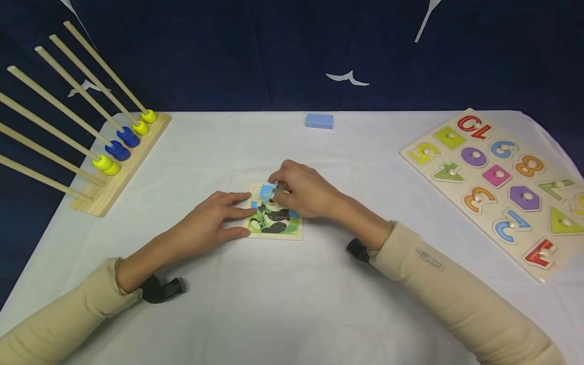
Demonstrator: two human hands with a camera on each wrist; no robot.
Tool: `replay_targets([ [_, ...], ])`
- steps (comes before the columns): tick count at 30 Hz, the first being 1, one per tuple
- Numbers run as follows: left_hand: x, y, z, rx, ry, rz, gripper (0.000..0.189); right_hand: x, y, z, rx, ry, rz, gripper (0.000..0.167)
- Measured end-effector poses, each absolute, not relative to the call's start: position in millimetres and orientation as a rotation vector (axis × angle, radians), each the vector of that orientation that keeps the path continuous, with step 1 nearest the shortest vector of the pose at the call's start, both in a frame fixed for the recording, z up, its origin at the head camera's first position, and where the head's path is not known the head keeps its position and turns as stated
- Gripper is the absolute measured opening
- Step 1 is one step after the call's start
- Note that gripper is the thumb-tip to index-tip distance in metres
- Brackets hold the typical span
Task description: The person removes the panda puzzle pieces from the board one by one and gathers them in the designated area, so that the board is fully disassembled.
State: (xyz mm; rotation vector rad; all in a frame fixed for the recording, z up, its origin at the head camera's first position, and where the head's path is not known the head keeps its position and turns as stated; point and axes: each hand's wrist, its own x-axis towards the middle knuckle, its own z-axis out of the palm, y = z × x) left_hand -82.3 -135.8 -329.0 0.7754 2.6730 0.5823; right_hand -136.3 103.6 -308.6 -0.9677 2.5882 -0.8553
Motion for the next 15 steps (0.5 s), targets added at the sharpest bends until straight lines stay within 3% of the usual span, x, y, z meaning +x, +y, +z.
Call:
replay_targets([
  [8,-88,-138,-327,0.664,2.689,0.706,0.048,-132,123,-306,-0.936,2.634,-0.912,0.033],
  [15,-91,-143,-328,0.752,2.693,0.742,0.042,-128,144,-305,-0.902,2.662,-0.918,0.032],
])
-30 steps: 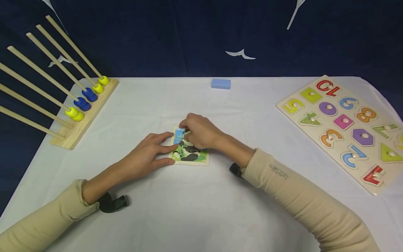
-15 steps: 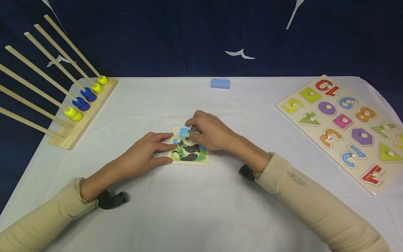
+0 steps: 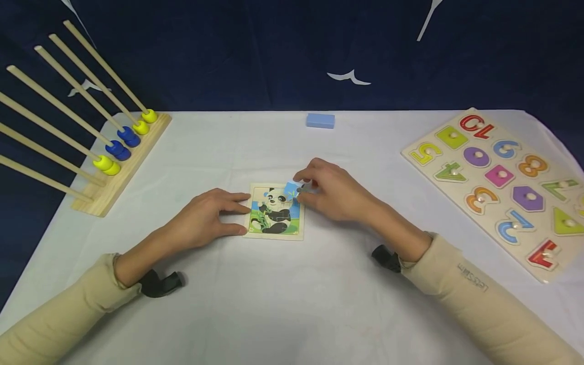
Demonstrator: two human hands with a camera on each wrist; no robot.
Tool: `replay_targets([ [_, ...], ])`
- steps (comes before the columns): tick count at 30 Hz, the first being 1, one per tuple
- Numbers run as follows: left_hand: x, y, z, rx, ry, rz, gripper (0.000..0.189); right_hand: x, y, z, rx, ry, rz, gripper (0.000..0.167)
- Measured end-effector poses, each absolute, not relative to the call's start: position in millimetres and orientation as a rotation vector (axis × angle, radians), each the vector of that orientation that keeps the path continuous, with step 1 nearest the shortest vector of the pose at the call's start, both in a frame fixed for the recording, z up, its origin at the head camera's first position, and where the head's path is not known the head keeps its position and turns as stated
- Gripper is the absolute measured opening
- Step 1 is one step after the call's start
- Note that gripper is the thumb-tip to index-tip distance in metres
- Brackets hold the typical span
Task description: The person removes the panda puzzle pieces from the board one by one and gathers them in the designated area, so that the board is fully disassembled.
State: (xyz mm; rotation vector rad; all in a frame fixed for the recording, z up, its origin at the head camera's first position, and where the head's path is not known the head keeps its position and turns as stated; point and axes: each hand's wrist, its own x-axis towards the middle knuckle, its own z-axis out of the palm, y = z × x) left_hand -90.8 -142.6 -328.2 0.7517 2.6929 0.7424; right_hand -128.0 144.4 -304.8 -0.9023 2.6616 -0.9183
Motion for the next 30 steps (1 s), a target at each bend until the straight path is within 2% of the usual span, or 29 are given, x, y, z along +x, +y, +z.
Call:
replay_targets([
  [14,-99,-146,-332,0.789,2.635,0.791,0.039,-124,189,-309,-0.880,2.664,-0.802,0.033],
  [30,-97,-146,-331,0.784,2.663,0.803,0.039,-126,199,-321,-0.860,2.680,-0.678,0.035],
])
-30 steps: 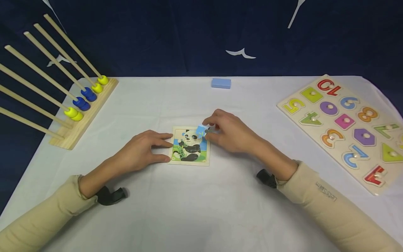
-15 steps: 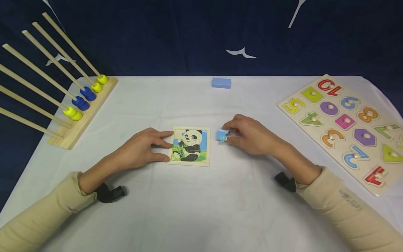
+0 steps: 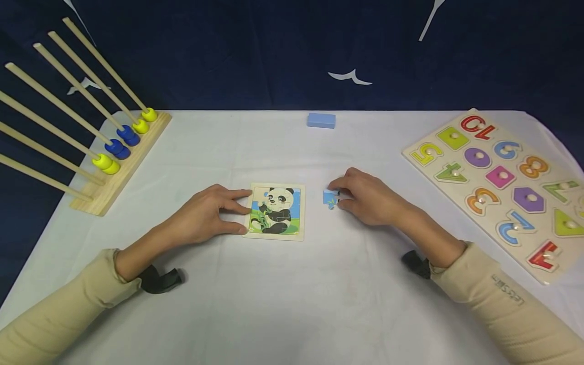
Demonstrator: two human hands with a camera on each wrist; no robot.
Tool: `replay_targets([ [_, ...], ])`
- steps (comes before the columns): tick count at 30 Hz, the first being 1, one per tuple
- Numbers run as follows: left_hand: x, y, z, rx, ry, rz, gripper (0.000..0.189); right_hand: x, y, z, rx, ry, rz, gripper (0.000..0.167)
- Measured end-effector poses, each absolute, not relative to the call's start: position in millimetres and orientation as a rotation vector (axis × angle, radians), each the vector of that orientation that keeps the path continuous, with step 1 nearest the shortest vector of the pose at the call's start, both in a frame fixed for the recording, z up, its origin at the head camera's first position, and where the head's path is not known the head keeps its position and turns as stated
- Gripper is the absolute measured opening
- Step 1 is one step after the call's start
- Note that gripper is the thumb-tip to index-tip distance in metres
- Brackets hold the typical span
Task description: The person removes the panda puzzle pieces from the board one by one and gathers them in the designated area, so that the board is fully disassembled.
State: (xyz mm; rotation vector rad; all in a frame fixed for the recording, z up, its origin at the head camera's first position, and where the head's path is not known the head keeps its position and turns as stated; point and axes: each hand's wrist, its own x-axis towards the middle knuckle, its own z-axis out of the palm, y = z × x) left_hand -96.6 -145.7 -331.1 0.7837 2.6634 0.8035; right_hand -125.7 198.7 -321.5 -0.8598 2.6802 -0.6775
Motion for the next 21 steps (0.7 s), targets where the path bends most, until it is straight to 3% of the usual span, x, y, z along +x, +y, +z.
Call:
replay_targets([
  [21,-96.2,-145.2,-330.5,0.766,2.651,0.812,0.040,-124.9,197.8,-318.4,-0.811,2.670,-0.681,0.039],
])
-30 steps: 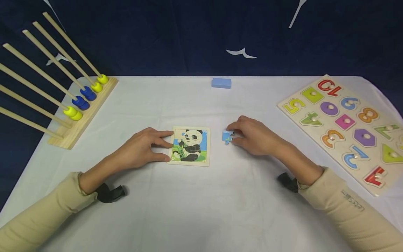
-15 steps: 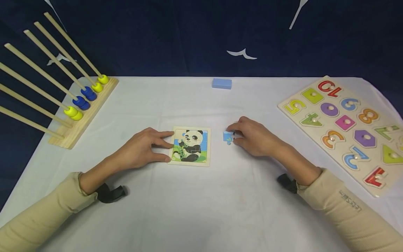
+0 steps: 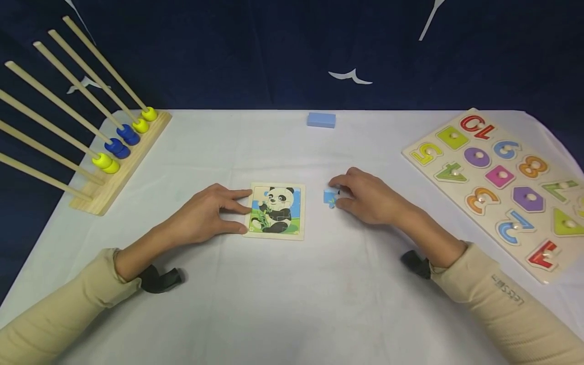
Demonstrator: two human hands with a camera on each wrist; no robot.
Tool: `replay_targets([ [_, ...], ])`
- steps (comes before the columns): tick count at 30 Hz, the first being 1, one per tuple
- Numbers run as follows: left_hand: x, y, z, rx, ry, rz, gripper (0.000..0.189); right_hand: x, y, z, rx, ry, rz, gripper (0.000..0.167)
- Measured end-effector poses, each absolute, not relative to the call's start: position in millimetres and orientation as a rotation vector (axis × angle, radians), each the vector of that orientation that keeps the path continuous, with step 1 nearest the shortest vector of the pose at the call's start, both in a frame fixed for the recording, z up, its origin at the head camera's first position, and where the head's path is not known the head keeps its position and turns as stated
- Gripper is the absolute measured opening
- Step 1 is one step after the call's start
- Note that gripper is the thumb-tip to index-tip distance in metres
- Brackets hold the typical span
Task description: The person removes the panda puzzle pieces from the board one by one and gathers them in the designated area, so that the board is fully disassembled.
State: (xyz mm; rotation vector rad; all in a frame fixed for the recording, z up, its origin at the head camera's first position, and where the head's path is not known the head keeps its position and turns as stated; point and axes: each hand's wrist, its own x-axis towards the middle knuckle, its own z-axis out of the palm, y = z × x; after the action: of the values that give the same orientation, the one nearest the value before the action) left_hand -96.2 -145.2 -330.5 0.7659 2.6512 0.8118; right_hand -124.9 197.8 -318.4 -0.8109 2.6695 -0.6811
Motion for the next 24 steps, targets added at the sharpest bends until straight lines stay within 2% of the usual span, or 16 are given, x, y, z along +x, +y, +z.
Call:
replay_targets([
  [11,-96,-144,-330,0.740,2.625,0.813,0.040,-128,191,-307,-0.905,2.673,-0.727,0.038],
  [24,-97,-145,-329,0.747,2.619,0.777,0.040,-131,126,-300,-0.954,2.582,-0.815,0.036],
])
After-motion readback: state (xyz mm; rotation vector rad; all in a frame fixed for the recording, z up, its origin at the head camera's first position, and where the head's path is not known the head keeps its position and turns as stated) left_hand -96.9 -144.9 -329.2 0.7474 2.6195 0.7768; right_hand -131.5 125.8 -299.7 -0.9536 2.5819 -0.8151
